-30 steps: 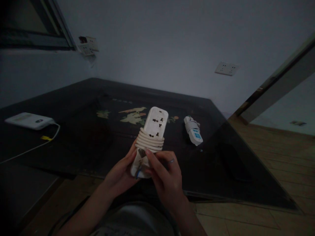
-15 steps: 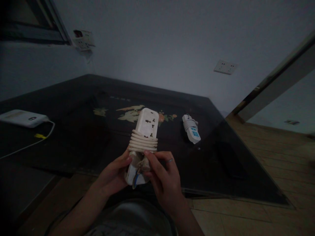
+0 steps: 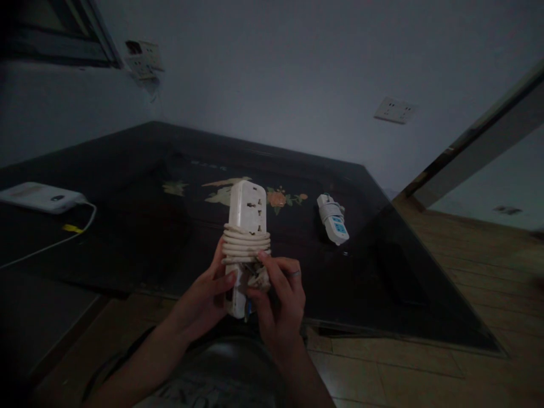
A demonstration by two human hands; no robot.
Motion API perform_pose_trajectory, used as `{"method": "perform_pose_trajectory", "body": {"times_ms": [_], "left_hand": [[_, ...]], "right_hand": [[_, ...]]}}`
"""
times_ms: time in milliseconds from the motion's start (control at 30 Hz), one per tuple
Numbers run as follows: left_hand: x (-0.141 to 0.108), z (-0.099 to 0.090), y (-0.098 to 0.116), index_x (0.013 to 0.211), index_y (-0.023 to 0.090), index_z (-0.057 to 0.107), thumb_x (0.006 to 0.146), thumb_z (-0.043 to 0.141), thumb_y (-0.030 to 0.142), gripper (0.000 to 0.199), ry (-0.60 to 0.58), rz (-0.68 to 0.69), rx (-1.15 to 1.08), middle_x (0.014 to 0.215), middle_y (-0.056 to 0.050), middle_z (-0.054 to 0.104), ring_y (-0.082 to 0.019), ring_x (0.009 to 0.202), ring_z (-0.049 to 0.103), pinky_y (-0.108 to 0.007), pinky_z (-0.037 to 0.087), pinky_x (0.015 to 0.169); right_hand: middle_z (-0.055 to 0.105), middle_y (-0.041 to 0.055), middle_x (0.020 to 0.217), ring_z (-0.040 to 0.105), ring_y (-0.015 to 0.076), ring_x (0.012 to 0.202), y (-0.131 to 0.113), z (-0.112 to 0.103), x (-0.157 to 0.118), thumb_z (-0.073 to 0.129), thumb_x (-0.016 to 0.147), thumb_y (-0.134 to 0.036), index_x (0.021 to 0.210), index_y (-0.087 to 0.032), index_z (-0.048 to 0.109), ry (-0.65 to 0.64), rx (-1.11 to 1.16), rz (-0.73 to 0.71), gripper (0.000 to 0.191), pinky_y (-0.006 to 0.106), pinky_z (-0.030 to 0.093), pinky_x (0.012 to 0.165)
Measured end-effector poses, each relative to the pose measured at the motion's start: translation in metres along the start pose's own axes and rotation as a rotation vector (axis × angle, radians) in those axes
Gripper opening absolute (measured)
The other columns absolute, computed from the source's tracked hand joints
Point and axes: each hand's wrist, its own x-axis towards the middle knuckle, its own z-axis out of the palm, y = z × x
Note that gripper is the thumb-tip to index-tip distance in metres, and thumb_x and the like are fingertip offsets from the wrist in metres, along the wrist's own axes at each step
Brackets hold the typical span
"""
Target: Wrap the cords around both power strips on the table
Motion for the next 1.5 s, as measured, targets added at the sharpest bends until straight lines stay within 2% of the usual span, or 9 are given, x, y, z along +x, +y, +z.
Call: {"method": "perform_pose_trajectory", "body": {"times_ms": [133,333,500,600,833,967,1133,1400,1500], "left_hand": [[0.002,-0.004,-0.003,0.143,0.043,0.019,0.076,0.072,0.018,0.089,0.007,-0.01,0.028,0.132,-0.003,0.054,-0.023,0.12,0.053,-0.033,0.042,0.1],[0.009,-0.012,-0.009,0.142,0.037,0.027,0.081,0.065,0.04,0.071,0.04,0.033,0.051,0.132,-0.006,0.055,-0.023,0.115,0.056,-0.033,0.044,0.097],[0.015,-0.015,-0.008,0.139,0.035,0.032,0.076,0.072,0.029,0.074,0.082,-0.011,-0.01,0.123,-0.003,0.061,-0.021,0.105,0.061,-0.029,0.05,0.085],[0.018,-0.019,-0.006,0.135,0.028,0.041,0.073,0.073,0.024,0.07,0.068,-0.082,-0.036,0.116,-0.005,0.065,-0.021,0.101,0.063,-0.027,0.051,0.08],[0.013,-0.017,-0.004,0.125,0.023,0.052,0.072,0.073,0.022,0.058,0.039,-0.084,0.012,0.116,-0.006,0.065,-0.022,0.1,0.063,-0.027,0.051,0.078],[0.008,-0.012,-0.002,0.126,0.024,0.052,0.067,0.077,0.023,0.063,0.08,-0.074,0.035,0.117,-0.005,0.065,-0.024,0.104,0.061,-0.029,0.051,0.08],[0.009,-0.008,-0.004,0.133,0.025,0.045,0.065,0.079,0.029,0.077,0.116,-0.06,0.035,0.117,-0.007,0.065,-0.026,0.105,0.061,-0.031,0.051,0.08],[0.012,-0.009,-0.009,0.129,0.023,0.049,0.066,0.078,0.029,0.07,0.14,-0.039,0.036,0.12,-0.008,0.063,-0.024,0.107,0.06,-0.029,0.05,0.083],[0.012,-0.008,-0.006,0.129,0.023,0.047,0.064,0.08,0.029,0.074,0.145,-0.029,0.06,0.119,-0.007,0.064,-0.024,0.106,0.06,-0.028,0.051,0.081]], "right_hand": [[0.058,0.0049,0.098,0.056,0.0203,0.092,0.008,-0.007,0.001,0.052,0.089,-0.021,0.131,-0.03,0.05,-0.053,-0.037,-0.034,0.044,0.033,0.05,0.074],[0.054,0.0045,0.096,0.054,0.0189,0.089,0.011,-0.011,0.001,0.056,0.088,-0.023,0.134,-0.032,0.048,-0.135,-0.031,-0.085,0.048,0.031,0.05,0.073],[0.055,0.005,0.095,0.055,0.0182,0.087,0.011,-0.006,0.0,0.058,0.086,-0.019,0.132,-0.032,0.051,-0.145,-0.058,-0.053,0.048,0.03,0.05,0.072],[0.055,0.0047,0.095,0.057,0.0177,0.085,0.014,-0.007,0.0,0.06,0.085,-0.018,0.129,-0.031,0.055,-0.178,-0.062,-0.037,0.047,0.03,0.051,0.07],[0.055,0.005,0.095,0.055,0.0184,0.086,0.012,-0.012,-0.004,0.062,0.084,-0.018,0.13,-0.032,0.053,-0.165,-0.076,-0.09,0.049,0.031,0.051,0.071],[0.053,0.0048,0.095,0.053,0.0189,0.086,0.014,-0.012,-0.004,0.062,0.085,-0.022,0.135,-0.033,0.048,-0.171,-0.002,-0.141,0.053,0.032,0.049,0.071],[0.052,0.0045,0.096,0.052,0.0192,0.088,0.021,-0.01,-0.001,0.058,0.087,-0.02,0.134,-0.034,0.048,-0.182,0.101,-0.128,0.051,0.033,0.048,0.072],[0.051,0.0035,0.095,0.05,0.019,0.088,0.024,-0.009,0.001,0.057,0.086,-0.015,0.131,-0.034,0.051,-0.192,0.152,-0.119,0.05,0.033,0.046,0.074],[0.051,0.0037,0.095,0.051,0.0192,0.088,0.024,-0.009,0.003,0.058,0.086,-0.017,0.131,-0.034,0.051,-0.209,0.16,-0.12,0.049,0.033,0.046,0.073]]}}
